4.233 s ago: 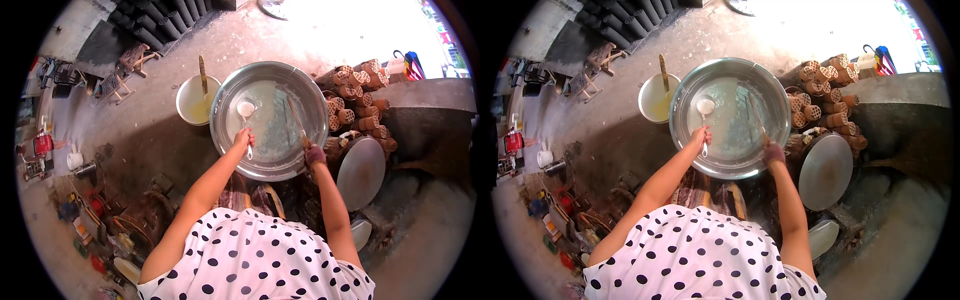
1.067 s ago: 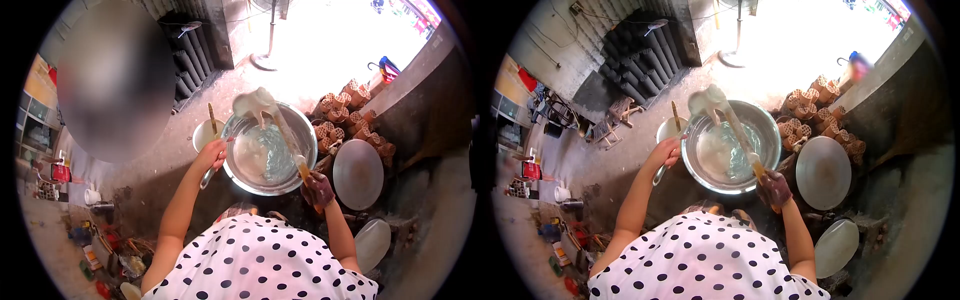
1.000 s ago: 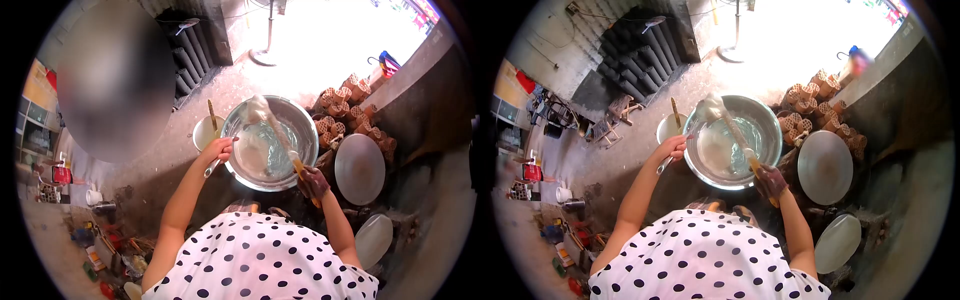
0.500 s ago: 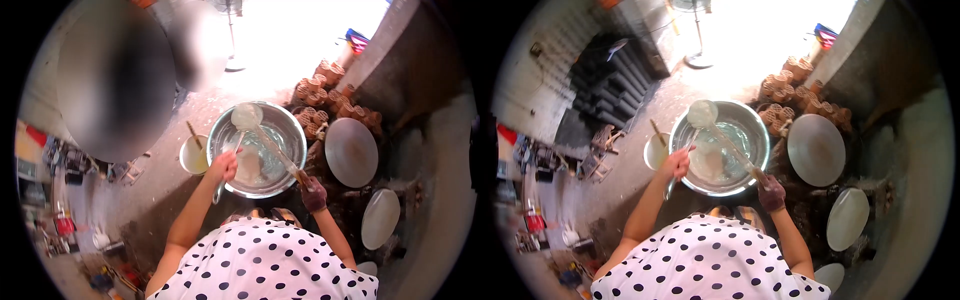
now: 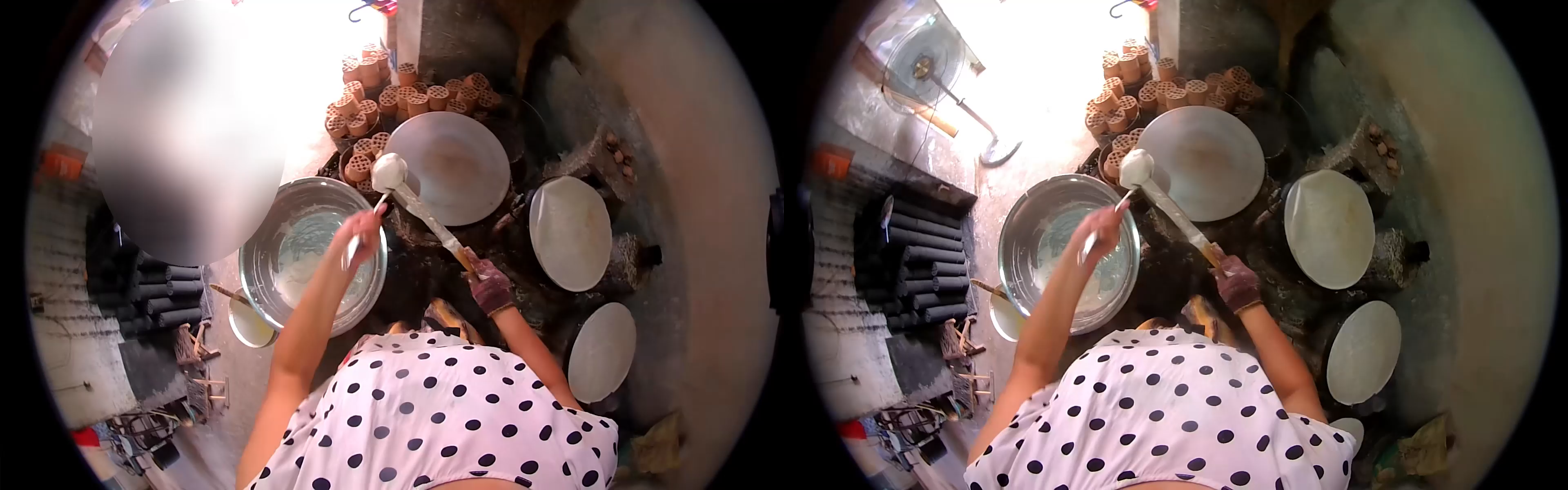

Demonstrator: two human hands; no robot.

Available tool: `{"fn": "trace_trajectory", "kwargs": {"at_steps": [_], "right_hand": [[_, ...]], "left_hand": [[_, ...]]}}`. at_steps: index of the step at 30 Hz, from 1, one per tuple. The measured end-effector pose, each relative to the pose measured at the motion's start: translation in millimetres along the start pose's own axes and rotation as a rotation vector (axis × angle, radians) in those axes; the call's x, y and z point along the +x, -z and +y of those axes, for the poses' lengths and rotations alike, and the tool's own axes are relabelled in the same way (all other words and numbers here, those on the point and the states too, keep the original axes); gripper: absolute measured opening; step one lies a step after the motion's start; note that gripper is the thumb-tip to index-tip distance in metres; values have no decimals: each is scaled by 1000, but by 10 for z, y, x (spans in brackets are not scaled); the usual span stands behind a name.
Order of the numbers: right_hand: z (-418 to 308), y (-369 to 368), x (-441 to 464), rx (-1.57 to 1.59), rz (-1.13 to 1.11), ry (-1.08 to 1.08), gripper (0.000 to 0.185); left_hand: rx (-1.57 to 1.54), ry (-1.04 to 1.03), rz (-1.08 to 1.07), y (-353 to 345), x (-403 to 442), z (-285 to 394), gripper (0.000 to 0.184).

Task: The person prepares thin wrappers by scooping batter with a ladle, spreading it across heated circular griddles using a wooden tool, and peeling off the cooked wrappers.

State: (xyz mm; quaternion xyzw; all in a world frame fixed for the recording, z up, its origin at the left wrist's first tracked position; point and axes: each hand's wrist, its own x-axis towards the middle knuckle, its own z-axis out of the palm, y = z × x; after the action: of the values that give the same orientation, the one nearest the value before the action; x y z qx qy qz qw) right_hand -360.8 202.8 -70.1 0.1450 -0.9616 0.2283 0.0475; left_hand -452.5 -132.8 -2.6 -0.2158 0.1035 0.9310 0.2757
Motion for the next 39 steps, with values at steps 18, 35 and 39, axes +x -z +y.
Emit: {"fn": "trace_trajectory", "kwargs": {"at_steps": [18, 35, 39], "right_hand": [[1602, 944, 296, -81, 78, -364, 42], [863, -324, 1264, 466, 203, -798, 38], [1096, -1258, 749, 1232, 715, -904, 37]], "left_hand": [[1117, 101, 220, -1014, 2490, -933, 12], [2414, -853, 735, -759, 2116, 23, 45], [1966, -1217, 718, -520, 1353, 331, 46]]}}
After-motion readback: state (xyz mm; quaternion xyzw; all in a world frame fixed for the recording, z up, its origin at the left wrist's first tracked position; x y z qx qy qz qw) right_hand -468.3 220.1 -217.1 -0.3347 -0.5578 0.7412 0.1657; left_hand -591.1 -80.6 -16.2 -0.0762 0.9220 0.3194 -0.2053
